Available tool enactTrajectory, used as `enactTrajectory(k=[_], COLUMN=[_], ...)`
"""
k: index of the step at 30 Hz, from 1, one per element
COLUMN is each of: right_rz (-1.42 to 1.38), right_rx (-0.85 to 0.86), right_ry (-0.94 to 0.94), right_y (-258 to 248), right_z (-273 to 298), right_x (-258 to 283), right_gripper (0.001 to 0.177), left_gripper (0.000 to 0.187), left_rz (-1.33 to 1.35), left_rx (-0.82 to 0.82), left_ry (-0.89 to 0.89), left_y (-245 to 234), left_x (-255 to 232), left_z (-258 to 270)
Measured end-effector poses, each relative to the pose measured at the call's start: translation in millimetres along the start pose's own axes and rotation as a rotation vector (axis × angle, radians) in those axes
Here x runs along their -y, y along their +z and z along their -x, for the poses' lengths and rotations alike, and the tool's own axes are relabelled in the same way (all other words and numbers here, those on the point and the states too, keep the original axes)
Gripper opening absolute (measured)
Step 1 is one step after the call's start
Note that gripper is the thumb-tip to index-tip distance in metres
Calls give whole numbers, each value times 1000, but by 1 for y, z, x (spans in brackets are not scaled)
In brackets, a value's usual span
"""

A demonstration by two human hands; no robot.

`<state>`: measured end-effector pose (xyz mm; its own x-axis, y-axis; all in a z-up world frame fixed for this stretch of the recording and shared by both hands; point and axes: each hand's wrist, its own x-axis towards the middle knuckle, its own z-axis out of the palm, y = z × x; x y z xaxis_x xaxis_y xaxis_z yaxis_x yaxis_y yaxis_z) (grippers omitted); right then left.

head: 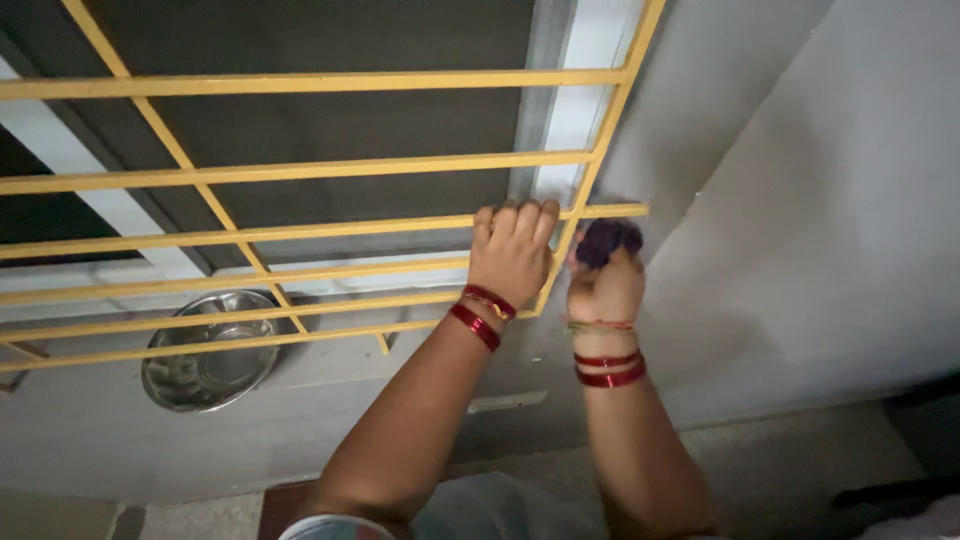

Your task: The person wipes the horizontal bars of a window grille with a dark cloth by hand, moving along the bars.

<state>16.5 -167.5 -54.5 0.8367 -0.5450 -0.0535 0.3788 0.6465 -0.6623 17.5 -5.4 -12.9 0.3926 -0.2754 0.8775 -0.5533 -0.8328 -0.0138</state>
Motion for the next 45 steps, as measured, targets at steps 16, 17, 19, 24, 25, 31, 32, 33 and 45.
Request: enactTrajectory(k=[16, 17, 19, 24, 25, 31, 32, 33, 45], right_rz=[-420, -482, -545, -383, -382, 116, -5, -125, -46], right_rx=[30, 184, 338, 132, 133, 202, 157, 111, 333], right_ry=[185, 175, 156, 99, 98, -138, 58, 254, 153], right_y=[31, 30, 29, 50, 50, 49, 52, 53, 33], right_z=[21, 5, -11, -3, 4, 23, 17, 12, -5], right_x=[38, 31, 29, 30, 24, 21, 36, 47, 29], right_gripper=[28, 23, 20, 20, 20, 13, 17, 22, 23], left_gripper=[45, 45, 44, 45, 45, 42, 42, 42, 46], left_rz=[-38, -46, -48, -15, -15, 9, -21, -51, -26], left_rx=[16, -6, -29, -8, -10, -9, -23, -36, 21], left_ry=[9, 13, 22, 4, 4, -13, -1, 11, 36], left_y=[10, 10, 10, 5, 5, 8, 9, 9, 11], left_x=[3, 3, 2, 2, 1, 0, 1, 2, 6], left_z=[2, 2, 2, 3, 1, 0, 0, 1, 2])
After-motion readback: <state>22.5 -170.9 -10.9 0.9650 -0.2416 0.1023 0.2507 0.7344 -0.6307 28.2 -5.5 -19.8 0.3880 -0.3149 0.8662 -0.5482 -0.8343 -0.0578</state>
